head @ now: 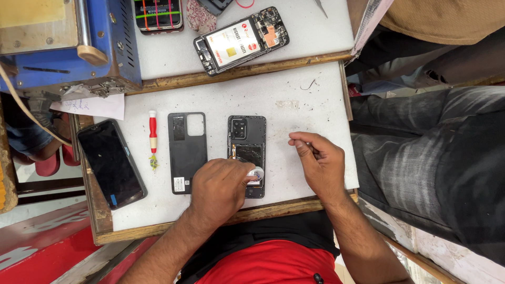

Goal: The person repairs smartphones by applying adhesive to the back cover, aligning and pressing it onto the phone body, and securing it with rubber bands. They handle multiple phones, including one with a cracked screen, and use tools like a screwdriver and tweezers to adjust internal components.

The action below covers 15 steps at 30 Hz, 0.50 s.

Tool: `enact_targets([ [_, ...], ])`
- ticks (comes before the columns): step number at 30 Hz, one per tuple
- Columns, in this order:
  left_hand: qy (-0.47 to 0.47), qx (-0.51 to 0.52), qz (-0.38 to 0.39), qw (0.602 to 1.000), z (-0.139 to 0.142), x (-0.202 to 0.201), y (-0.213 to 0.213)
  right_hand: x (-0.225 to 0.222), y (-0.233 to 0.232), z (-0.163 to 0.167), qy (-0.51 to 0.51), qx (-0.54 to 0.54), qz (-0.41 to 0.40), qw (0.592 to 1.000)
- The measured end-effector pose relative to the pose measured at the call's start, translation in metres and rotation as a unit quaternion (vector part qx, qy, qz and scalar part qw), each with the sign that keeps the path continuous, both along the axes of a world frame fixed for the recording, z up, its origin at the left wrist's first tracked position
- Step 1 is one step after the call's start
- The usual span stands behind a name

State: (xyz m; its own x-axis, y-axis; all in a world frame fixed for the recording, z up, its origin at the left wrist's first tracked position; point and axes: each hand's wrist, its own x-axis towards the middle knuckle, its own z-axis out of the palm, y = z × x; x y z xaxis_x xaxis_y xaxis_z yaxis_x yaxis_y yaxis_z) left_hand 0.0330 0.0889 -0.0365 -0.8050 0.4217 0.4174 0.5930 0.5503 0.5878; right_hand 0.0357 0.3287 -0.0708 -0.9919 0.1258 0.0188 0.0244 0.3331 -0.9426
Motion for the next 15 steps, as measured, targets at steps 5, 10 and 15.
enact_targets([
  [5,0.001,0.008,-0.003,1.0,0.0,0.005,-0.003,0.0,0.0,0.0,-0.001,0.01,0.001,1.0],
  [10,-0.014,0.01,-0.012,1.0,-0.004,0.012,-0.005,0.0,-0.001,-0.002,0.008,0.003,0.004,1.0],
  [15,-0.013,0.007,-0.016,1.0,-0.007,0.018,-0.008,0.0,-0.001,-0.003,0.012,0.004,0.006,1.0],
])
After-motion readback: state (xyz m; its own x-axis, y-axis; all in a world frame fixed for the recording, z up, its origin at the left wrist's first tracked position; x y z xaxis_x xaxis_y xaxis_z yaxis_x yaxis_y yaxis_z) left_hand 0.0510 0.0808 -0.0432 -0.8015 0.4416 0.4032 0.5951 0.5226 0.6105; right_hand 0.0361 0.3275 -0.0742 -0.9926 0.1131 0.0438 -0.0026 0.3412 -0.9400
